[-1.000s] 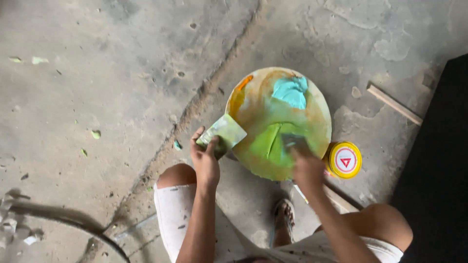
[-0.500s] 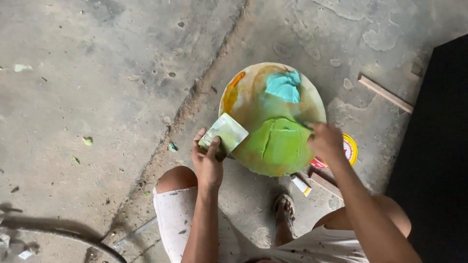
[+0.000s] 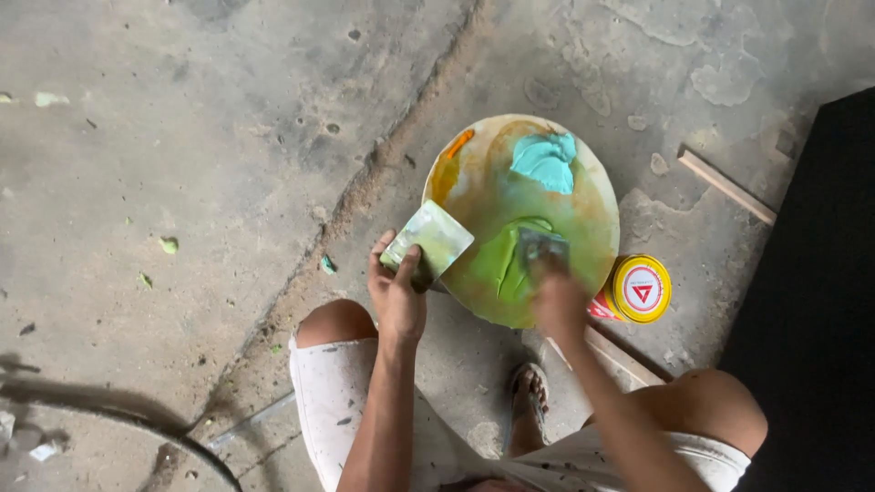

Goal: Mixing and spreading green putty on a circular board using a putty knife in a workshop.

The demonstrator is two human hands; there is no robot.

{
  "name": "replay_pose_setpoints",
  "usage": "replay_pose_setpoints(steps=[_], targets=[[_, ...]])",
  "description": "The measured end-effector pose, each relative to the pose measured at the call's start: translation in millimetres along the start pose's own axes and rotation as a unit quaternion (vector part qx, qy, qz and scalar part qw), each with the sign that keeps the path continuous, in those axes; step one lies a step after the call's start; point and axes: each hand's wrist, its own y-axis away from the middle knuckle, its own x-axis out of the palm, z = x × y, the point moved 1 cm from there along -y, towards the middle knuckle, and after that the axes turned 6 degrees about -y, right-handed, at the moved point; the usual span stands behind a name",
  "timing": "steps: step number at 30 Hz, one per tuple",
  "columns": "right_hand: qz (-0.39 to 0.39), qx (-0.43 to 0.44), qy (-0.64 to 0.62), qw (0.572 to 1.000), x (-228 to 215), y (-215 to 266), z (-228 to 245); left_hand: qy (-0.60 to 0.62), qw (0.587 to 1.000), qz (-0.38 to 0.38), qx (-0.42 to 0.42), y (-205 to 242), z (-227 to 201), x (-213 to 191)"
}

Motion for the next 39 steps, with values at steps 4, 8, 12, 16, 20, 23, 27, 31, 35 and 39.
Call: replay_pose_setpoints(steps=[4, 8, 12, 16, 20, 23, 27, 31, 35, 39], targets=[[0.146, -0.021, 0.12, 0.982, 7, 56, 29, 0.002, 1.0, 0.008, 0.008, -13, -3, -2], [0.198, 0.174, 0.171, 0.949, -42, 5, -32, 0.007, 0.999, 0.033, -0.008, -20, 11, -14], [0.133, 0.201, 0.139, 0.961, -18, -87, -53, -0.003, 1.0, 0.024, -0.001, -10, 3, -8], [0.154, 0.089, 0.094, 0.98, 3, -102, 26, -0.021, 0.999, 0.03, -0.018, -8, 5, -15], [0.286, -0.084, 0.095, 0.95, -59, -58, 79, 0.033, 0.999, 0.017, -0.015, -5, -9, -3], [0.287, 0.082, 0.117, 0.947, -69, -37, 8, 0.034, 0.999, 0.015, -0.017, -5, -12, -3], [0.267, 0.206, 0.07, 0.939, -34, -30, -15, 0.002, 0.999, 0.034, -0.019, -10, -3, -6], [0.149, 0.308, -0.106, 0.934, 0, -82, -9, -0.008, 1.0, 0.016, -0.022, -5, -7, -6], [0.098, 0.29, -0.096, 0.947, -55, -97, 51, 0.03, 0.999, 0.006, -0.03, -17, 8, -16], [0.172, 0.064, 0.088, 0.979, -18, -18, 39, 0.043, 0.999, 0.005, -0.033, -19, 9, -13]])
